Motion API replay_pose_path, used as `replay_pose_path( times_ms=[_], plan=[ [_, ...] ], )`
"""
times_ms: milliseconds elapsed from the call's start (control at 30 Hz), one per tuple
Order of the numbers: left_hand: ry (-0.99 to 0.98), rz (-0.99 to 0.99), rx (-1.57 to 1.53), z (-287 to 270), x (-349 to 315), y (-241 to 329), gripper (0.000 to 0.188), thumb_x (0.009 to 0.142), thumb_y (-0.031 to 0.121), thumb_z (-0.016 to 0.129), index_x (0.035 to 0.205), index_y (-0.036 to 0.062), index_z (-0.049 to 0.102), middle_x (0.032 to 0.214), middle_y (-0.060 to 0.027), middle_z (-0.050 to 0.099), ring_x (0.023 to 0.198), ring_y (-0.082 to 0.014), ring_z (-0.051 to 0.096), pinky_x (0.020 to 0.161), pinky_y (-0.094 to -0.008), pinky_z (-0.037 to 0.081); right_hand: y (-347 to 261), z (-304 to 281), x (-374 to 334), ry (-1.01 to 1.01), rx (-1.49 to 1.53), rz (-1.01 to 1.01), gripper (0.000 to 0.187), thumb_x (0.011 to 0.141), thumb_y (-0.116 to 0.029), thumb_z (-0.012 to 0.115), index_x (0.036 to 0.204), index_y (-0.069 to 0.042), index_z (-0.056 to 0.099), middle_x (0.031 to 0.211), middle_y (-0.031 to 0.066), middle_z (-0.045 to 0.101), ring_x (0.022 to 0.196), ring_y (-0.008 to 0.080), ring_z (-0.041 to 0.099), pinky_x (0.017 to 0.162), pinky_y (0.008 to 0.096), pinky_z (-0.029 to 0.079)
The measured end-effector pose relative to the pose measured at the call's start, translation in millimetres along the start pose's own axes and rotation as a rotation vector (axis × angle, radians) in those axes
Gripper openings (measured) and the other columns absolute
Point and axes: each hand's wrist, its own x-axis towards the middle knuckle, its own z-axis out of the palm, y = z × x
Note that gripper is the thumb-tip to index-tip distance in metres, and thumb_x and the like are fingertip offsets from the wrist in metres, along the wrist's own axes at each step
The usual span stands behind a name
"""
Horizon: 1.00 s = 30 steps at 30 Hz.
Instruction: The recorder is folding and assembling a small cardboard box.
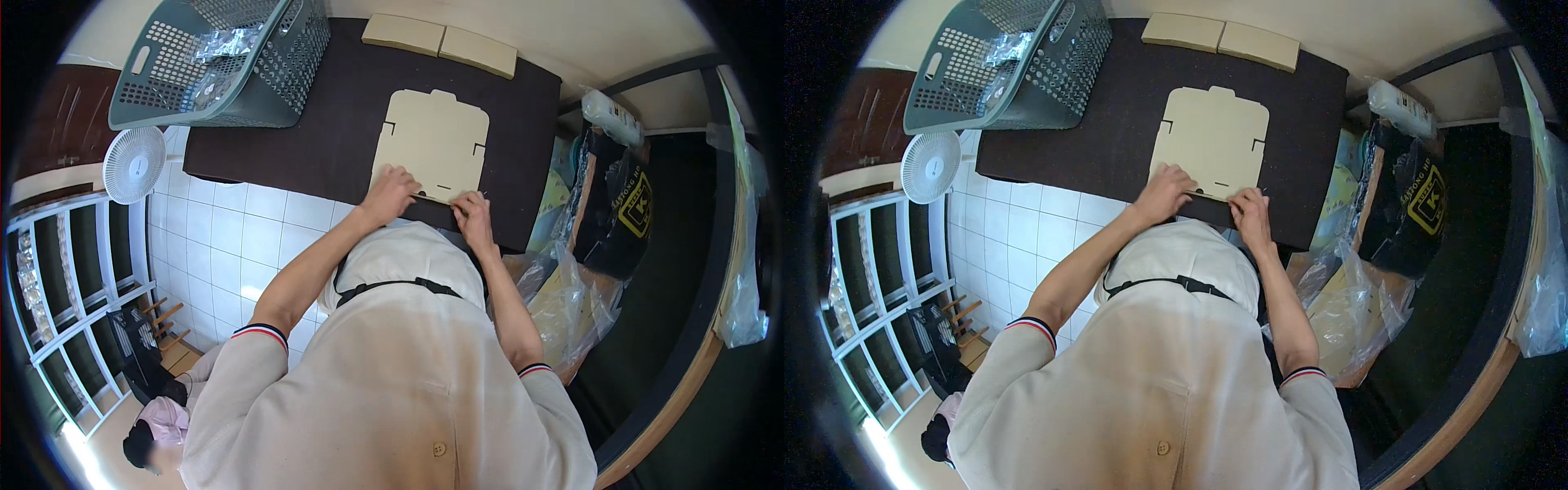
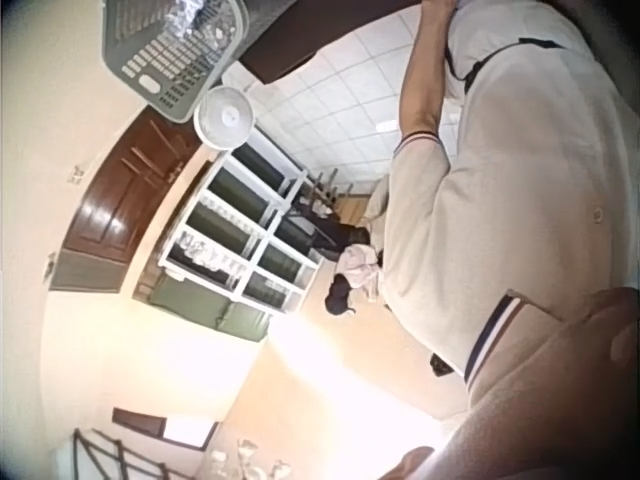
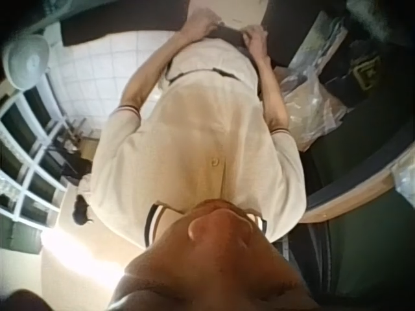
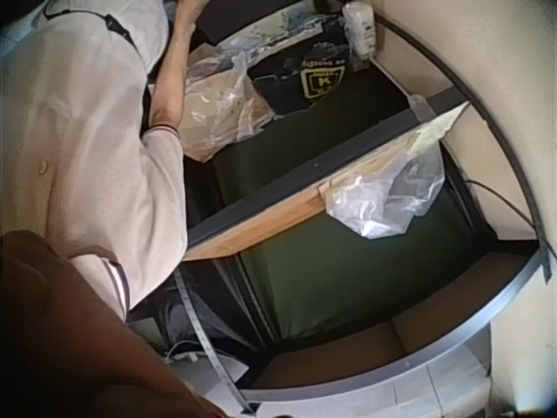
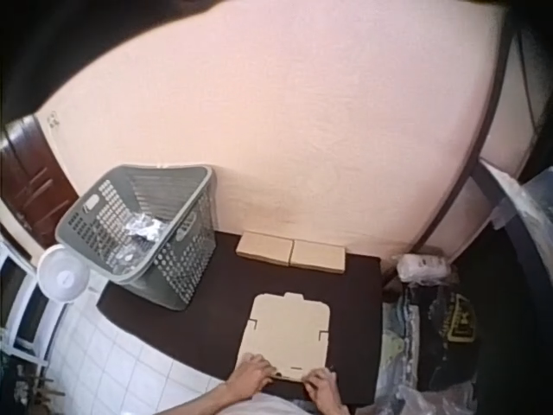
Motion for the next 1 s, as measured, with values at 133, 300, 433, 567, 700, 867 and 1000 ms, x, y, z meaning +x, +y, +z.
replay_pose_path(
  times_ms=[133,300,433,567,700,867,1000],
  plan=[
    [-0.17,0.082,0.077,33,11,17,0.028,0.086,0.019,0.08,0.111,0.0088,0.072,0.107,-0.008,0.068,0.114,-0.0265,0.06,0.099,-0.0442,0.041,4,-3,-3,-0.003,0.036,-0.154,0.02,0.085,0.001,0.076,0.105,-0.002,0.077,0.097,0.0101,0.068,0.098,0.0297,0.064,0.086,0.0407,0.047],
    [-0.101,0.118,0.084,59,23,28,0.022,0.091,0.021,0.075,0.108,0.0077,0.07,0.108,-0.0091,0.066,0.112,-0.026,0.06,0.097,-0.0435,0.041,11,-4,-1,-0.047,-0.042,-0.222,0.019,0.083,0.003,0.076,0.102,-0.001,0.074,0.101,0.0124,0.07,0.099,0.0337,0.065,0.088,0.0427,0.05],
    [-0.054,0.039,0.093,71,30,36,0.016,0.094,0.018,0.07,0.106,0.0077,0.069,0.108,-0.0089,0.065,0.112,-0.0256,0.059,0.098,-0.0439,0.04,16,-8,6,-0.06,0.112,-0.172,0.019,0.081,0.005,0.076,0.099,-0.001,0.071,0.1,0.0137,0.068,0.098,0.0361,0.063,0.09,0.0443,0.051],
    [0.031,0.104,0.099,80,23,32,0.01,0.091,0.012,0.067,0.1,0.006,0.065,0.105,-0.0112,0.061,0.107,-0.0285,0.057,0.095,-0.0444,0.04,5,-14,-4,0.075,0.095,-0.148,0.021,0.078,0.006,0.078,0.094,0.0,0.067,0.1,0.015,0.062,0.094,0.0376,0.061,0.086,0.0457,0.052],
    [0.08,0.163,0.085,83,16,36,0.012,0.087,0.009,0.065,0.098,0.0046,0.062,0.106,-0.0133,0.058,0.107,-0.0316,0.055,0.097,-0.0452,0.04,7,-6,-20,0.08,0.098,-0.16,0.024,0.078,0.009,0.077,0.096,0.002,0.063,0.101,0.0158,0.057,0.094,0.0378,0.06,0.081,0.0451,0.053],
    [0.134,0.182,0.063,92,9,34,0.016,0.082,0.009,0.065,0.097,0.0043,0.061,0.11,-0.0133,0.059,0.111,-0.0323,0.055,0.1,-0.0465,0.041,6,0,-31,0.097,0.116,-0.163,0.02,0.082,0.01,0.075,0.096,0.002,0.062,0.1,0.0167,0.06,0.093,0.0381,0.063,0.078,0.0452,0.054],
    [0.185,0.178,0.065,95,7,35,0.019,0.081,0.01,0.065,0.099,0.0033,0.063,0.11,-0.0127,0.06,0.109,-0.0318,0.057,0.1,-0.0468,0.042,5,0,-33,0.094,0.086,-0.229,0.017,0.085,0.01,0.074,0.096,0.005,0.062,0.107,0.0194,0.063,0.097,0.0401,0.064,0.081,0.0458,0.055]
  ],
)
